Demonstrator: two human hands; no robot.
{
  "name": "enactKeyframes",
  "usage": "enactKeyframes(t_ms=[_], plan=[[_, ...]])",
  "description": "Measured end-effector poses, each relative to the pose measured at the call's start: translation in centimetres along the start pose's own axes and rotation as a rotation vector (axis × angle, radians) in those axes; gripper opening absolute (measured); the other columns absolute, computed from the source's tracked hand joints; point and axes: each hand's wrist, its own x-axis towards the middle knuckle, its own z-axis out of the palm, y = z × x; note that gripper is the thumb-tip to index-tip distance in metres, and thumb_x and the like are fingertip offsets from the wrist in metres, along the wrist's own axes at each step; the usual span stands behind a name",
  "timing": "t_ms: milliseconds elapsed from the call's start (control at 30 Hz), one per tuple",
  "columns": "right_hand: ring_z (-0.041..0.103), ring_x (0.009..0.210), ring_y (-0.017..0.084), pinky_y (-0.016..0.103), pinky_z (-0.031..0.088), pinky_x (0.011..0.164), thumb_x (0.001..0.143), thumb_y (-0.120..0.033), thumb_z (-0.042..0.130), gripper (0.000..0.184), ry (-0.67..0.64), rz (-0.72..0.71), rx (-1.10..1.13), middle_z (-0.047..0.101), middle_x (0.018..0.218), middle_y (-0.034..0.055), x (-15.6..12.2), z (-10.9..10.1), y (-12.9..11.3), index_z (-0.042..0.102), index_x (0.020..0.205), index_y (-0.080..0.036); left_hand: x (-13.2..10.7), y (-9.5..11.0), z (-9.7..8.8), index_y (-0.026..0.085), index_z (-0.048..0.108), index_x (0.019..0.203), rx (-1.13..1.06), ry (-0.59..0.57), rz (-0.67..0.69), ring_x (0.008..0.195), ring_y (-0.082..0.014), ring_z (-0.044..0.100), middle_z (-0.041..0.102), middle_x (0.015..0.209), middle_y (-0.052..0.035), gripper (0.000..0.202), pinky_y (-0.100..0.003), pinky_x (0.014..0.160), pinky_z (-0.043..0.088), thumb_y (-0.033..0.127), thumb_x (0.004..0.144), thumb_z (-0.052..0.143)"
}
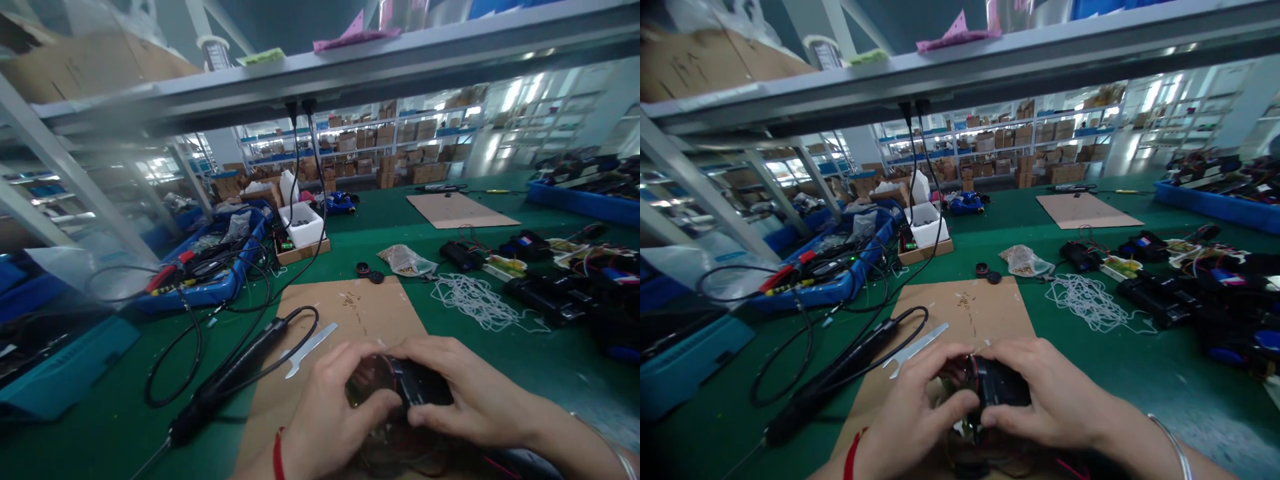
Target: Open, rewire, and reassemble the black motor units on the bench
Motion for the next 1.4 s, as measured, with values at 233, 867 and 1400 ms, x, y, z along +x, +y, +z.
enactKeyframes(t_ms=[233, 867, 1400], plan=[[0.064, 0.080, 0.022, 0.030, 0.050, 0.070, 0.081, -0.069, 0.050, 0.057, -0.113, 0.063, 0.239, 0.071, 0.087, 0.0064, -0.6, -0.8, -0.1, 0.071, 0.100, -0.020, -0.3, -0.4, -0.1, 0.024, 0.058, 0.118, 0.207, 0.006, 0.489, 0.095, -0.0172, 0.064, 0.064, 0.109, -0.0081, 0.029, -0.027, 0.081, 0.054, 0.028, 0.089, 0.058], [0.062, 0.096, 0.026, 0.038, 0.049, 0.082, 0.081, -0.052, 0.061, 0.048, 0.201, -0.011, -0.122, 0.067, 0.109, 0.0108, -0.2, -0.6, 2.3, 0.059, 0.117, -0.020, -0.6, -4.9, -6.5, 0.015, 0.063, 0.097, 0.807, -0.253, -0.473, 0.098, -0.0279, 0.062, 0.066, 0.103, -0.0125, 0.021, -0.038, 0.088, 0.045, 0.022, 0.078, 0.062], [0.059, 0.085, 0.025, 0.039, 0.044, 0.073, 0.080, -0.057, 0.061, 0.055, 0.216, -0.186, -0.248, 0.065, 0.098, 0.0102, 0.4, 0.6, 3.8, 0.054, 0.118, -0.019, -2.0, 0.3, -5.9, 0.015, 0.051, 0.086, -0.318, -0.307, -0.642, 0.056, -0.0108, 0.053, 0.064, 0.074, -0.0062, 0.048, -0.021, 0.051, 0.042, 0.061, 0.085, 0.041]])
